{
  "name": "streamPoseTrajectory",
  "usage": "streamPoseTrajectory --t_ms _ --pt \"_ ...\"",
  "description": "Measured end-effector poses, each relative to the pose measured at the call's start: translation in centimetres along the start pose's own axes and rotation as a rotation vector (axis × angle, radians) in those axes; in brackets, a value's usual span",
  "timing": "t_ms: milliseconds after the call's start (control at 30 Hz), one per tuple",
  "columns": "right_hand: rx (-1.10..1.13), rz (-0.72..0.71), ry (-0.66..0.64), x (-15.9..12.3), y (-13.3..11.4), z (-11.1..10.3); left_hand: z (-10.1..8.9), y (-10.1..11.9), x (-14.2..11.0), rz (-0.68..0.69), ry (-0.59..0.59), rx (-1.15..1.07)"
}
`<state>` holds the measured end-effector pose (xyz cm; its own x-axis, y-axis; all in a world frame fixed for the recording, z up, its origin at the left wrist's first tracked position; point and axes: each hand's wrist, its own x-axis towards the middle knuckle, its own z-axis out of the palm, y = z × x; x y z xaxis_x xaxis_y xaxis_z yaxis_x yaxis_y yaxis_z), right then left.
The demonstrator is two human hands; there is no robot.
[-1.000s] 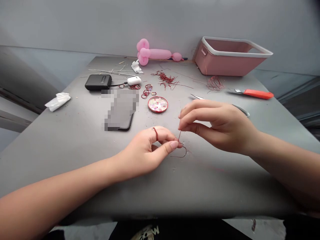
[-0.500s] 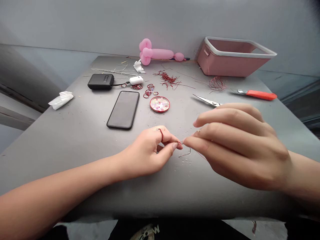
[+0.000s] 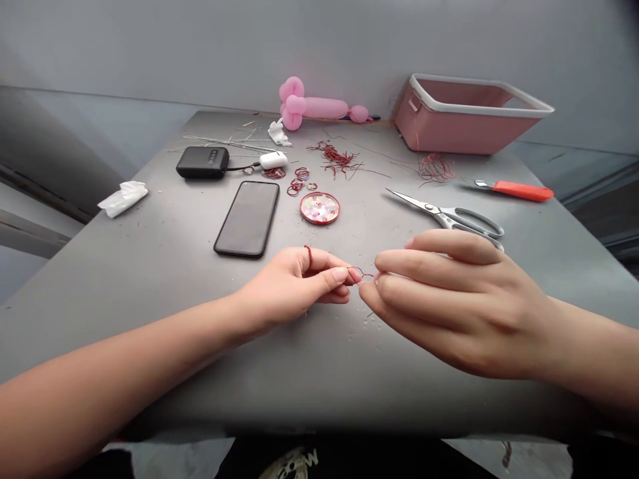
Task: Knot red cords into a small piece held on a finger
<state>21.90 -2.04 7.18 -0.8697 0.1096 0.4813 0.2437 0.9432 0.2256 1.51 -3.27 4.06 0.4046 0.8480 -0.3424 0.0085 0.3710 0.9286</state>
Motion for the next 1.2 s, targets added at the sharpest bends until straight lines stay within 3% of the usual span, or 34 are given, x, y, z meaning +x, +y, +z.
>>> streamPoseTrajectory --t_ms 100,200,267,333,400,533,800,1067,1200 --pt "0.137 0.058 -0.083 -0.4 0.7 0.0 -0.1 -0.1 0.1 0.070 0.048 0.211" --pt "0.620 0.251 -0.268 -0.7 2.6 -0.3 0.0 -0.2 0.0 0.193 0.063 0.423" --pt "0.901 0.464 -0.308 -0.7 4.1 -0.2 0.1 -0.3 -0.2 0.267 0.034 0.443" --pt "1.001 0.739 -0.309 -0.7 5.1 0.5 0.2 -0.3 -0.4 0.331 0.016 0.418" --pt "1.136 0.900 -0.353 -0.6 5.4 1.5 0.2 -0.4 -0.4 0.416 0.052 0.429" --pt "1.384 0.973 -0.362 -0.5 4.4 3.3 0.1 -0.6 -0.3 0.527 0.157 0.458" --pt "1.507 1.042 -0.268 -0.9 2.9 4.2 0.2 -1.2 -0.2 0.503 0.174 0.393" --pt "1.478 1.168 -0.175 -0.3 2.6 4.3 0.2 -0.4 0.1 0.109 0.205 -0.002" --pt "1.435 1.169 -0.212 -0.6 2.4 4.4 0.2 -0.3 0.2 0.036 0.185 0.039"
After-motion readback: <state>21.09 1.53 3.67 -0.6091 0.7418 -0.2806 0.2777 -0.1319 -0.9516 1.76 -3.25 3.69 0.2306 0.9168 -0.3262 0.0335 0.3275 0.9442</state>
